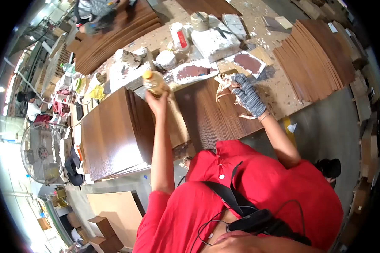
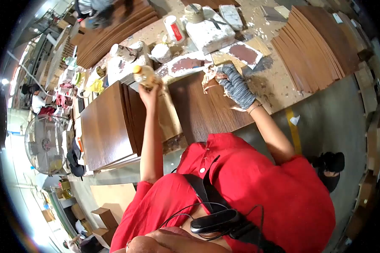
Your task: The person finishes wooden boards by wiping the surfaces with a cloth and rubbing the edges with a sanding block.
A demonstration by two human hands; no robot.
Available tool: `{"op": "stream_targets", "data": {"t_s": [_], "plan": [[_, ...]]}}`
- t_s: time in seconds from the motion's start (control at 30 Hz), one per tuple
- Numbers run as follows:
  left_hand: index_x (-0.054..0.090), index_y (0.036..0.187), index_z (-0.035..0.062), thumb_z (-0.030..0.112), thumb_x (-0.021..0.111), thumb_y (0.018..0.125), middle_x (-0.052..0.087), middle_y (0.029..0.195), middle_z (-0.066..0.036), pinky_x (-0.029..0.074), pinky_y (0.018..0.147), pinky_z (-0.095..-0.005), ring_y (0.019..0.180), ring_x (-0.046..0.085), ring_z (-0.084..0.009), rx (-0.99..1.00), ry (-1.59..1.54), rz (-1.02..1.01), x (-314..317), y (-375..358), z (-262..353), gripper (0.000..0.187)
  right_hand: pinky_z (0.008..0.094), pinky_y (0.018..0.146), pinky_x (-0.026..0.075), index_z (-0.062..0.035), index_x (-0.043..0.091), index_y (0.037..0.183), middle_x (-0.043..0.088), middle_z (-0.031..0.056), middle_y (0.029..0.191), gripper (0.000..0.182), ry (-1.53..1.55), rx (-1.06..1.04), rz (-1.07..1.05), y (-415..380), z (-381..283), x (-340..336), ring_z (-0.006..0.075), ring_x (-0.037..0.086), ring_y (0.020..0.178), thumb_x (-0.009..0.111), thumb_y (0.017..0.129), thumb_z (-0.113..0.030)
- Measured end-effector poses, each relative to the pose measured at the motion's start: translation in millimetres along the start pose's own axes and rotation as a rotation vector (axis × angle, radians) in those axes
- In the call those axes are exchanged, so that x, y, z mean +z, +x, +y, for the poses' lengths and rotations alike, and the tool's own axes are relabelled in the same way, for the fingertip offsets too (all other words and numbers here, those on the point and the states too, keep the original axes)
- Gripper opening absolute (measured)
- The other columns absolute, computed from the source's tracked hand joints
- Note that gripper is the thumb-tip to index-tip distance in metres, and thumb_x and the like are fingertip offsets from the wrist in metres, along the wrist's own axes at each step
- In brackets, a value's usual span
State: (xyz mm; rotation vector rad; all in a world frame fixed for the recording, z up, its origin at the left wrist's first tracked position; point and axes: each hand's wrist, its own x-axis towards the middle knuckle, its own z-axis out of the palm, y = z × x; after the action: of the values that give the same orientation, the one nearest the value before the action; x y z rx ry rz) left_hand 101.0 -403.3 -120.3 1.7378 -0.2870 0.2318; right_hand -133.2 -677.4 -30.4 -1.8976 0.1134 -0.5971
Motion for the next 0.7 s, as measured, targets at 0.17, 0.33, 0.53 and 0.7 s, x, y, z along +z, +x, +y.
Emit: {"op": "stream_targets", "data": {"t_s": [0.17,0.33,0.53,0.7], "plan": [[0.051,0.128,-0.0059,0.007,0.087,0.065,0.061,0.123,-0.025,0.045,0.101,-0.0456,0.114,0.06,-0.0404,-0.163,0.28,0.297,19.2,49.1,-42.4,0.074,0.036,0.1,0.05,0.0002,0.061,0.115,0.062,0.0119,0.115,0.022,0.018,0.078,0.104,-42.9,70.9,3.4,0.0261,0.062,0.111,0.06,0.093,-0.005],[0.062,0.103,-0.0182,0.014,0.081,0.076,0.07,0.094,-0.028,0.055,0.079,-0.0452,0.084,0.07,-0.0382,-0.266,0.161,0.371,34.0,74.7,-109.7,0.046,0.0494,0.108,0.043,-0.0009,0.057,0.122,0.056,0.0174,0.124,0.033,-0.711,0.163,0.07,-48.4,101.9,8.5,0.0331,0.054,0.122,0.054,0.096,-0.02],[0.066,0.094,-0.0192,0.018,0.077,0.081,0.072,0.09,-0.027,0.053,0.073,-0.0453,0.077,0.07,-0.0331,-0.41,0.186,0.191,24.9,76.2,-105.3,0.041,0.0518,0.116,0.026,-0.0144,0.056,0.14,0.047,0.0173,0.146,0.056,-1.007,-0.018,-0.161,-56.7,120.5,95.3,0.0371,0.038,0.14,0.05,0.098,-0.05],[0.052,0.121,-0.0221,0.023,0.075,0.085,0.062,0.118,-0.034,0.048,0.093,-0.047,0.105,0.063,-0.0397,-0.266,0.366,0.108,24.7,38.2,-43.8,0.062,0.0561,0.114,0.028,-0.0176,0.059,0.136,0.053,0.0072,0.144,0.052,-0.932,-0.201,-0.327,-21.0,102.9,150.6,0.0279,0.043,0.139,0.047,0.098,-0.051]]}}
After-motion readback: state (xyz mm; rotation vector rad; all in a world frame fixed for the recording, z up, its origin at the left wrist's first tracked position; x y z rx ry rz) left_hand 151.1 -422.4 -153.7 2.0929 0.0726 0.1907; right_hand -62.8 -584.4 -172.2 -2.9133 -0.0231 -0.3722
